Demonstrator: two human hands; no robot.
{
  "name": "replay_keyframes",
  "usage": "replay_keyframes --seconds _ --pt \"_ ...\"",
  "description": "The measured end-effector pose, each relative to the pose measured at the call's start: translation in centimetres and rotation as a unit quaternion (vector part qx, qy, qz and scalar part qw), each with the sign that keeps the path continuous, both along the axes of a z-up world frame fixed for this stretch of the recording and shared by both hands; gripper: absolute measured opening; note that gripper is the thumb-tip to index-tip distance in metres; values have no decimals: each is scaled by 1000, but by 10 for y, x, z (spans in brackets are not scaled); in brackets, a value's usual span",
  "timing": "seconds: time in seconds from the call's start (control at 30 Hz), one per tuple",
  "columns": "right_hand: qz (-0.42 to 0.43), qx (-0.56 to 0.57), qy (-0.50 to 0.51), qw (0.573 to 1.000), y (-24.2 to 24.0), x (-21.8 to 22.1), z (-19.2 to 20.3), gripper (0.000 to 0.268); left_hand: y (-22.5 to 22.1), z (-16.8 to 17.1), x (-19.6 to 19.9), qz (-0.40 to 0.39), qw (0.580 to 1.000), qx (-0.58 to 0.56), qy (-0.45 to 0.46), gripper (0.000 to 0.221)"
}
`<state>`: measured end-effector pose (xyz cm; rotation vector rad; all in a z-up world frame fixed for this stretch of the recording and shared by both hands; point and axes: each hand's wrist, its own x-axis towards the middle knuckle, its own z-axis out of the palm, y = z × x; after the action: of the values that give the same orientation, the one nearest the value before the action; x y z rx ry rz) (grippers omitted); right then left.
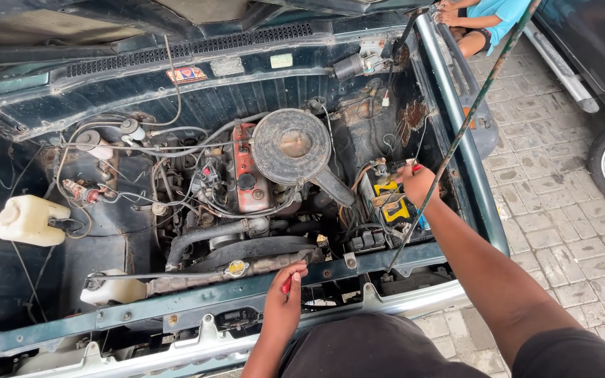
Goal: Cleaning and inspecting the engine bay of a vehicle using a brush and a small hand tool.
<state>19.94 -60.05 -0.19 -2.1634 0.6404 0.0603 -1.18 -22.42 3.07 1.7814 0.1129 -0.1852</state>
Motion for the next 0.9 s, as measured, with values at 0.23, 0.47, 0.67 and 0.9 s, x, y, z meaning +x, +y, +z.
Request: replay_keyframes --seconds 0.23,0.47,0.67,0.9 --pt "-28 59 -27 997 12 -12 5 35 1 1 0 11 1000 -16 -2 34" --pt "-39 -14 -49 998 4 -17 -6 41 3 0 -1 10 1000 -19 5 34" --pt "-27 -16 -51 998 5 -18 -5 39 2 4 2 5 1000 -9 4 35" --pt "87 -118 -53 988 -12 -6 -41 40 3 1 2 3 1000 -13 9 36"
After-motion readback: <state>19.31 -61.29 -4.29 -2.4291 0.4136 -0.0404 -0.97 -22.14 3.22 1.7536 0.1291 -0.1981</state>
